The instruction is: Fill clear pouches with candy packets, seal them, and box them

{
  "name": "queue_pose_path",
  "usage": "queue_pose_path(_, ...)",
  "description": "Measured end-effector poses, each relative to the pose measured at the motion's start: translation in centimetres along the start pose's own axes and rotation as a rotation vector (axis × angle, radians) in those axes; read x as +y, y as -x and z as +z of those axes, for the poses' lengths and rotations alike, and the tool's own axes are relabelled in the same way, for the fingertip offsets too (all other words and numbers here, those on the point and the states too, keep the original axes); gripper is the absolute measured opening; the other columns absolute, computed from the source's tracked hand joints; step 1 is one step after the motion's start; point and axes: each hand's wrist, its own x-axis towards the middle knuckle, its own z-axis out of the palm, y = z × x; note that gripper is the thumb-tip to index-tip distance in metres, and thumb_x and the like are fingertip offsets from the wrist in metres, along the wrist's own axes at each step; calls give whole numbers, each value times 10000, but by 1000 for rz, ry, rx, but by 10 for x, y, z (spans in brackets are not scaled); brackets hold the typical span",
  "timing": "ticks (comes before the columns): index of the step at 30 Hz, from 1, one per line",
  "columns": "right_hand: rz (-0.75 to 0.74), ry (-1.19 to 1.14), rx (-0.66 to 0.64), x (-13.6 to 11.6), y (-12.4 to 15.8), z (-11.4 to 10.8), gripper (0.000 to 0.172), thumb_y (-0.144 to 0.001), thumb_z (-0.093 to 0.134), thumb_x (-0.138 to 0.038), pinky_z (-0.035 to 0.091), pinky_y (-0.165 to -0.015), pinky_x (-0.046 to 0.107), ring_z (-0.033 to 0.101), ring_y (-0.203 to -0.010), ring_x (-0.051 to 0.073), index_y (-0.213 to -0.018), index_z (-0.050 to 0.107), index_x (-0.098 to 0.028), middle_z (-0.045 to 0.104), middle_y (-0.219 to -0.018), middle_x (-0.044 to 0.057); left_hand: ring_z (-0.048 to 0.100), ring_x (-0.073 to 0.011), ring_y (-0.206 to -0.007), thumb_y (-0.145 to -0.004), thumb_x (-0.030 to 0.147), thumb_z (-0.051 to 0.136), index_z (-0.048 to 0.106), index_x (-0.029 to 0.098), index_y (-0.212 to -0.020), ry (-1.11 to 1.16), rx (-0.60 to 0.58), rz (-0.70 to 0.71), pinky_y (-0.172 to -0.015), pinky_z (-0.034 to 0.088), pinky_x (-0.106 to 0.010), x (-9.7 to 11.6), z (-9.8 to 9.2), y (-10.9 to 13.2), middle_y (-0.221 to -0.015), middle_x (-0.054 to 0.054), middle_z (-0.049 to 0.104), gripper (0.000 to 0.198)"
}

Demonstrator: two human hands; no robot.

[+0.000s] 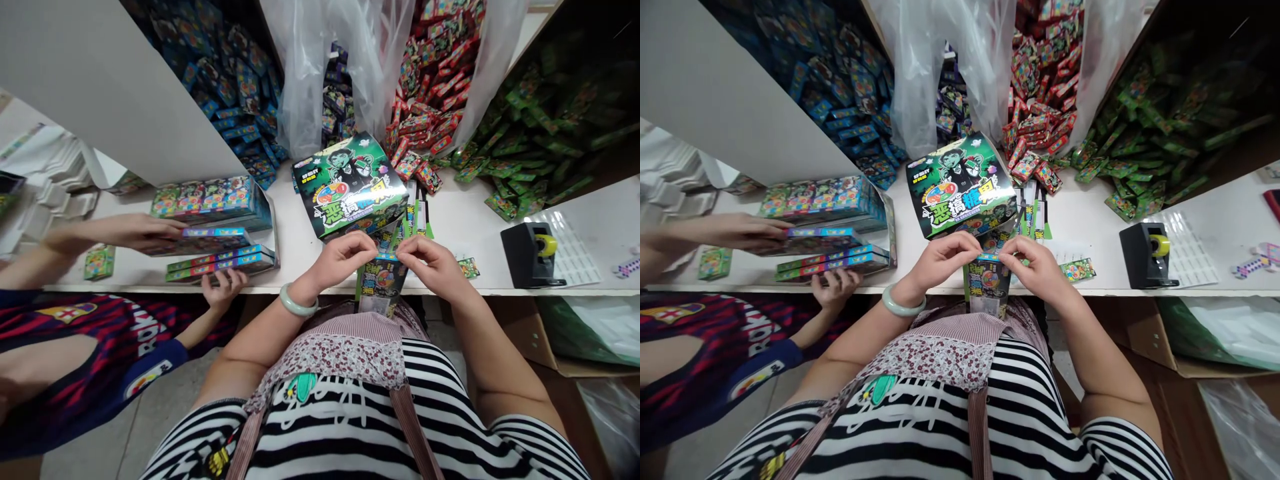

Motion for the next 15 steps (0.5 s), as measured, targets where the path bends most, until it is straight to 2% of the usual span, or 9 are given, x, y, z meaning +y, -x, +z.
queue_pose_path(3, -80, 79, 7, 6, 6, 2, 105, -906, 673, -350, 511, -871, 394, 646, -957, 215, -872, 650, -253, 704, -981, 53, 677, -173, -885, -914, 359, 685, 721, 192, -890, -58, -59, 29, -771, 536, -292, -4, -4, 6, -941, -80, 713, 173)
queue_pose_path(5, -103, 130, 48, 9, 11, 10, 75, -900, 675, -330, 515, -885, 420, 645, -974, 227, -886, 652, -260, 704, -1007, 60, 679, -175, -895, -894, 348, 707, 721, 197, -940, -106, -60, 28, -740, 537, -275, -8, -2, 10, -965, -81, 714, 159)
queue_pose_path(8, -81, 131, 153, 12, 17, 24, 73, -931, 609, -308, 532, -831, 402, 646, -963, 222, -904, 649, -252, 698, -991, 73, 663, -157, -850, -897, 362, 695, 703, 204, -1010, -127, 31, -7, -697, 527, -254, -16, 3, 13, -970, -65, 706, 195)
queue_pose_path(10, -55, 72, 150, 16, 19, 24, 118, -934, 595, -317, 544, -815, 375, 643, -1042, 221, -1003, 663, -251, 699, -1079, 87, 652, -158, -849, -895, 361, 693, 704, 208, -1021, -125, 74, -2, -720, 526, -266, -18, 5, 13, -949, -59, 699, 198)
queue_pose_path(13, 40, 5, 67, 40, 21, -3, 313, -908, 625, -328, 548, -868, 368, 637, -1115, 218, -1213, 651, -260, 682, -1229, 86, 638, -164, -848, -884, 326, 704, 715, 205, -932, -135, 112, 21, -736, 511, -278, -19, 2, 11, -885, -51, 683, 131)
queue_pose_path(14, 101, 29, 83, 52, 22, -18, 351, -894, 637, -317, 543, -880, 374, 649, -1082, 216, -1239, 653, -256, 689, -1221, 84, 634, -159, -835, -878, 319, 709, 714, 203, -900, -138, 135, 16, -728, 504, -273, -19, 0, 10, -866, -44, 677, 118)
queue_pose_path(15, 175, 91, 172, 65, 22, -34, 328, -888, 631, -295, 538, -869, 376, 663, -1011, 212, -1208, 679, -240, 709, -1152, 81, 630, -153, -823, -870, 315, 714, 711, 201, -879, -138, 164, 6, -717, 496, -265, -20, -1, 10, -855, -37, 673, 114)
